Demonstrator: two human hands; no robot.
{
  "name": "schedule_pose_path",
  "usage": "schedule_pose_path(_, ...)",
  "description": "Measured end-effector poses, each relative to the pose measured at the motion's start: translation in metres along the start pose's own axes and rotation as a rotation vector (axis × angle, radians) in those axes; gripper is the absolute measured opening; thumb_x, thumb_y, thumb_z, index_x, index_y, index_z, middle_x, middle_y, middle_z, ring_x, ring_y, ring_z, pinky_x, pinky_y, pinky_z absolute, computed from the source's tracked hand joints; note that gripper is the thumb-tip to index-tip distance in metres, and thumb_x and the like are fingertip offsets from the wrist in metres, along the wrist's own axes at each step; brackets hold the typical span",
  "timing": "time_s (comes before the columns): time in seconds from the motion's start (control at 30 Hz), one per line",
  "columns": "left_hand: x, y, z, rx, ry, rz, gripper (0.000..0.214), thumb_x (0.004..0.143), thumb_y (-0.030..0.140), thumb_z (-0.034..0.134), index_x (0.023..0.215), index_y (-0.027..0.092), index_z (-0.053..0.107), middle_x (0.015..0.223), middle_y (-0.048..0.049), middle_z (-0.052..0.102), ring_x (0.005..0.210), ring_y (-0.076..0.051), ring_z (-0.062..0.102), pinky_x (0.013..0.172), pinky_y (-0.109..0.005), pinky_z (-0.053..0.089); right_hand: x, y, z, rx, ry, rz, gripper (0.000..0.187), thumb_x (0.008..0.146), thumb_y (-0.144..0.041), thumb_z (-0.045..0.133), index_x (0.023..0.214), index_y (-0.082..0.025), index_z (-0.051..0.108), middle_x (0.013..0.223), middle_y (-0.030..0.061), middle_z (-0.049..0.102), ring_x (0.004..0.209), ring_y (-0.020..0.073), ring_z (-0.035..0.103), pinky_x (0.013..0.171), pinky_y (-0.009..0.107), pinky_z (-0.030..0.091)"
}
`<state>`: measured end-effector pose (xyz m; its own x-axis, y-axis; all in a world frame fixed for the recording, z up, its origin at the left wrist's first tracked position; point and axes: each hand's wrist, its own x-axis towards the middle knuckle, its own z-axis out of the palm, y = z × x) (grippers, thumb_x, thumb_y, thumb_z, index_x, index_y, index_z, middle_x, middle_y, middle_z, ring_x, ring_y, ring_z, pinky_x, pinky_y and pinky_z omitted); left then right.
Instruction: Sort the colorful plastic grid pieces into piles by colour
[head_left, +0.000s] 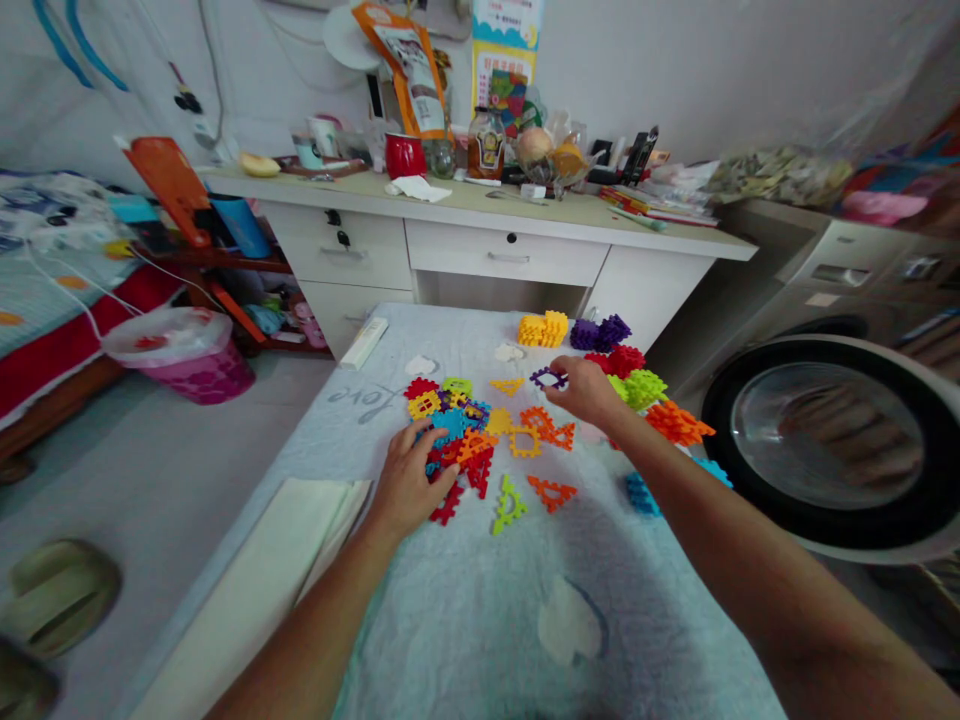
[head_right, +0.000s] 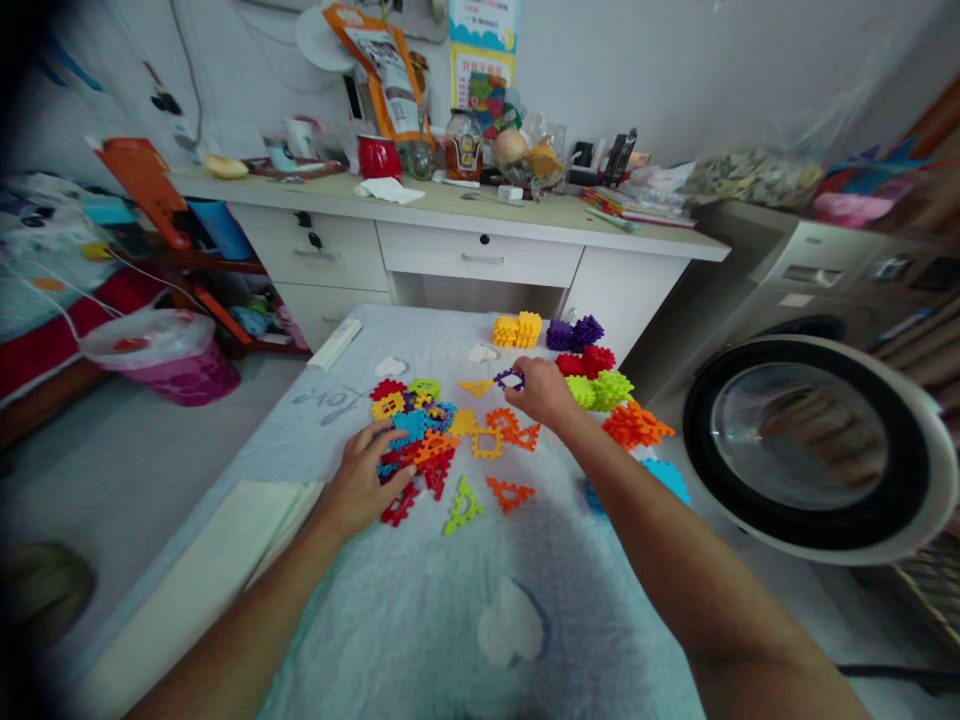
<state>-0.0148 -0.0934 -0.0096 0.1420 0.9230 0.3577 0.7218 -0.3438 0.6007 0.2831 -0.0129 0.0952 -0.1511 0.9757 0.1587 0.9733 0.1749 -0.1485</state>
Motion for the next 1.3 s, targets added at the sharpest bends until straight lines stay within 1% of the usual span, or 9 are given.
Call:
schedule_pose_path(0.1, 0.001, 0.0, 0.0, 0.013, -0.012, -0.007, 0.041, 0.081, 0.037, 0.063, 0.119, 0.022, 0.065, 0.135, -0.0115, 0.052, 0.128, -0.031, 0.049, 0.112, -0.053, 0.042, 0.036, 0.033, -0.011, -0.108, 0.081, 0.083, 0.028, 0.085, -0.029, 0.064, 0.106, -0.013, 0.071, 0.104, 0.0116, 0.073, 0.091, 0.0215, 0.065, 0.08, 0.027, 0.045)
schedule_pose_path(0.2, 0.001, 0.0, 0.0, 0.024, -0.02, -0.003, 0.04, 0.081, 0.037, 0.063, 0.119, 0.022, 0.065, 0.136, -0.0117, 0.052, 0.128, -0.03, 0.05, 0.111, -0.053, 0.042, 0.07, 0.068, -0.014, -0.201, 0.136, 0.227, 0.03, 0.086, -0.032, 0.061, 0.107, -0.013, 0.072, 0.103, 0.0136, 0.073, 0.093, 0.0239, 0.065, 0.081, 0.03, 0.046)
schedule_pose_path(0.3, 0.001, -0.001, 0.0, 0.028, -0.016, -0.005, 0.041, 0.082, 0.038, 0.063, 0.119, 0.022, 0.065, 0.136, -0.0117, 0.053, 0.129, -0.03, 0.049, 0.111, -0.053, 0.043, 0.095, 0.096, -0.01, -0.241, 0.156, 0.352, 0.034, 0.088, -0.035, 0.058, 0.11, -0.012, 0.072, 0.106, 0.0161, 0.073, 0.094, 0.0253, 0.066, 0.081, 0.032, 0.047)
schedule_pose_path(0.43, 0.0, -0.002, 0.001, 0.029, -0.01, -0.004, 0.04, 0.082, 0.039, 0.062, 0.119, 0.022, 0.066, 0.137, -0.0115, 0.053, 0.128, -0.03, 0.049, 0.111, -0.054, 0.043, 0.116, 0.117, 0.002, -0.267, 0.121, 0.408, 0.038, 0.09, -0.036, 0.055, 0.112, -0.011, 0.072, 0.11, 0.0186, 0.072, 0.099, 0.0266, 0.065, 0.083, 0.033, 0.047)
schedule_pose_path(0.57, 0.0, -0.004, 0.002, 0.025, -0.001, 0.003, 0.039, 0.082, 0.039, 0.062, 0.118, 0.024, 0.066, 0.135, -0.0107, 0.054, 0.127, -0.03, 0.05, 0.11, -0.054, 0.043, 0.125, 0.117, 0.012, -0.286, 0.114, 0.396, 0.039, 0.091, -0.035, 0.053, 0.114, -0.01, 0.072, 0.114, 0.0199, 0.07, 0.1, 0.027, 0.064, 0.084, 0.033, 0.046)
schedule_pose_path(0.73, 0.0, -0.004, 0.003, 0.021, 0.004, 0.003, 0.039, 0.082, 0.039, 0.063, 0.118, 0.025, 0.066, 0.135, -0.0101, 0.055, 0.127, -0.03, 0.05, 0.11, -0.054, 0.044, 0.13, 0.111, 0.016, -0.31, 0.12, 0.364, 0.042, 0.092, -0.033, 0.051, 0.114, -0.004, 0.071, 0.114, 0.024, 0.069, 0.102, 0.0283, 0.063, 0.086, 0.035, 0.044)
schedule_pose_path(1.07, -0.001, -0.005, 0.003, 0.019, 0.013, 0.002, 0.037, 0.081, 0.038, 0.065, 0.116, 0.025, 0.067, 0.134, -0.0093, 0.056, 0.126, -0.03, 0.052, 0.11, -0.051, 0.045, 0.127, 0.105, 0.017, -0.317, 0.117, 0.404, 0.042, 0.093, -0.037, 0.052, 0.113, -0.006, 0.072, 0.114, 0.0257, 0.068, 0.112, 0.0332, 0.056, 0.089, 0.04, 0.042)
schedule_pose_path(1.17, 0.0, -0.005, 0.003, 0.018, 0.012, 0.003, 0.037, 0.082, 0.038, 0.063, 0.115, 0.025, 0.067, 0.134, -0.0095, 0.056, 0.125, -0.029, 0.052, 0.11, -0.052, 0.045, 0.121, 0.101, 0.013, -0.296, 0.147, 0.402, 0.043, 0.094, -0.038, 0.051, 0.115, -0.007, 0.072, 0.116, 0.025, 0.067, 0.113, 0.034, 0.055, 0.09, 0.041, 0.042)
schedule_pose_path(1.3, 0.0, -0.004, 0.002, 0.016, 0.014, 0.004, 0.037, 0.08, 0.035, 0.065, 0.115, 0.025, 0.067, 0.133, -0.0098, 0.056, 0.125, -0.03, 0.052, 0.109, -0.053, 0.045, 0.112, 0.09, 0.008, -0.21, 0.239, 0.418, 0.043, 0.095, -0.037, 0.049, 0.116, -0.008, 0.072, 0.118, 0.0245, 0.064, 0.114, 0.0346, 0.055, 0.093, 0.042, 0.043)
